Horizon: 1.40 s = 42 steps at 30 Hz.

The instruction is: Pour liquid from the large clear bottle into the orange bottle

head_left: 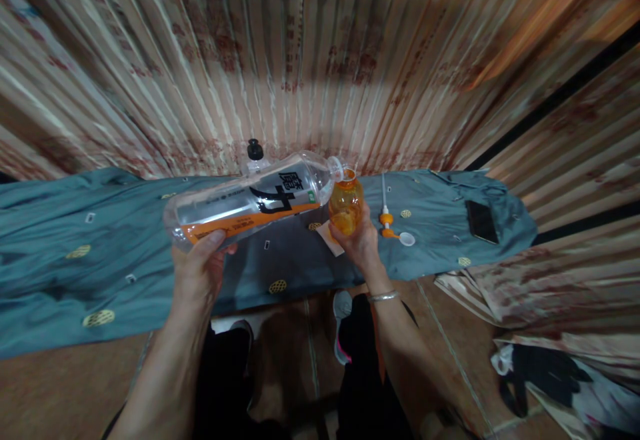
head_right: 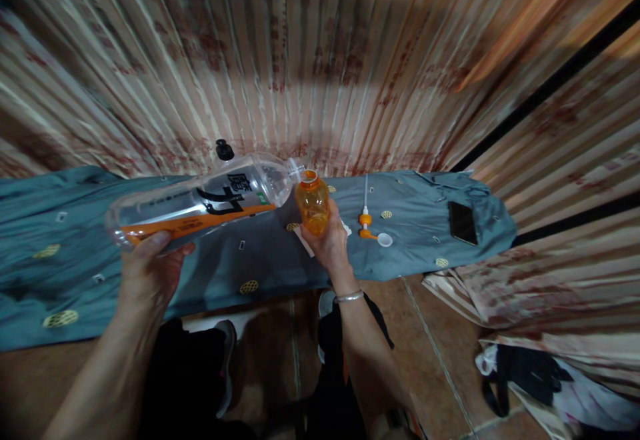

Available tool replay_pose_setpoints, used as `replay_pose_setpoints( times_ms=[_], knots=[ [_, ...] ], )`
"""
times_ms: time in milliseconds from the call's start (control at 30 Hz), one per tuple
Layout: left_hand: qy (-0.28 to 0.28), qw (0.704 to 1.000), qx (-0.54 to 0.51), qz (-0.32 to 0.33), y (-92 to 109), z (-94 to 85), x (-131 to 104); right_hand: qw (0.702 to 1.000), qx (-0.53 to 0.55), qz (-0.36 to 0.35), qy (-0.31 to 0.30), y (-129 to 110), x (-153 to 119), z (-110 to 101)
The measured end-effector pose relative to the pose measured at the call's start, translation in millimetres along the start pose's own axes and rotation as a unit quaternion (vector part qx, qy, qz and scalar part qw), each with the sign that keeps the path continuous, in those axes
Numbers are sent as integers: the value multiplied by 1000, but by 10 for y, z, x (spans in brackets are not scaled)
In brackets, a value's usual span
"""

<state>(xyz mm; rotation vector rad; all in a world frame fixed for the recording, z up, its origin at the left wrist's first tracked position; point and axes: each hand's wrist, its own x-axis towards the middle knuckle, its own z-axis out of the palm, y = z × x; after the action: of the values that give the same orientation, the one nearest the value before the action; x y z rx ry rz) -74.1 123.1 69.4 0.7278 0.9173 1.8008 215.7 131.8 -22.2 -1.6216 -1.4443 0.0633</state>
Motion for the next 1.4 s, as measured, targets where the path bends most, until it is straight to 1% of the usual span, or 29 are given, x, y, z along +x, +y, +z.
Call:
replay_pose_setpoints(
  times_ms=[200, 433, 800, 933, 1200, 1400],
  knots=[
    [0, 1000, 3, -3, 14, 16, -5, 1000, -10, 8, 1, -48, 1, -11],
    [-4, 1000, 5, 1, 1, -9, -2, 1000, 1, 18, -12, -86, 12, -39],
    [-2, 1000, 8, 1, 8, 3, -2, 1000, -10, 23, -18, -36, 6, -22],
    [-6, 1000, 6, 7, 19, 15, -7, 1000, -7, 22, -11, -53, 4, -18],
    [-11, 1000, 10, 7, 22, 2, -10, 999, -6, 30, -18, -62, 16, -30],
    [-3, 1000, 8, 2, 26, 20, -16, 999, -9, 22, -25, -44, 16, -35]
  ],
)
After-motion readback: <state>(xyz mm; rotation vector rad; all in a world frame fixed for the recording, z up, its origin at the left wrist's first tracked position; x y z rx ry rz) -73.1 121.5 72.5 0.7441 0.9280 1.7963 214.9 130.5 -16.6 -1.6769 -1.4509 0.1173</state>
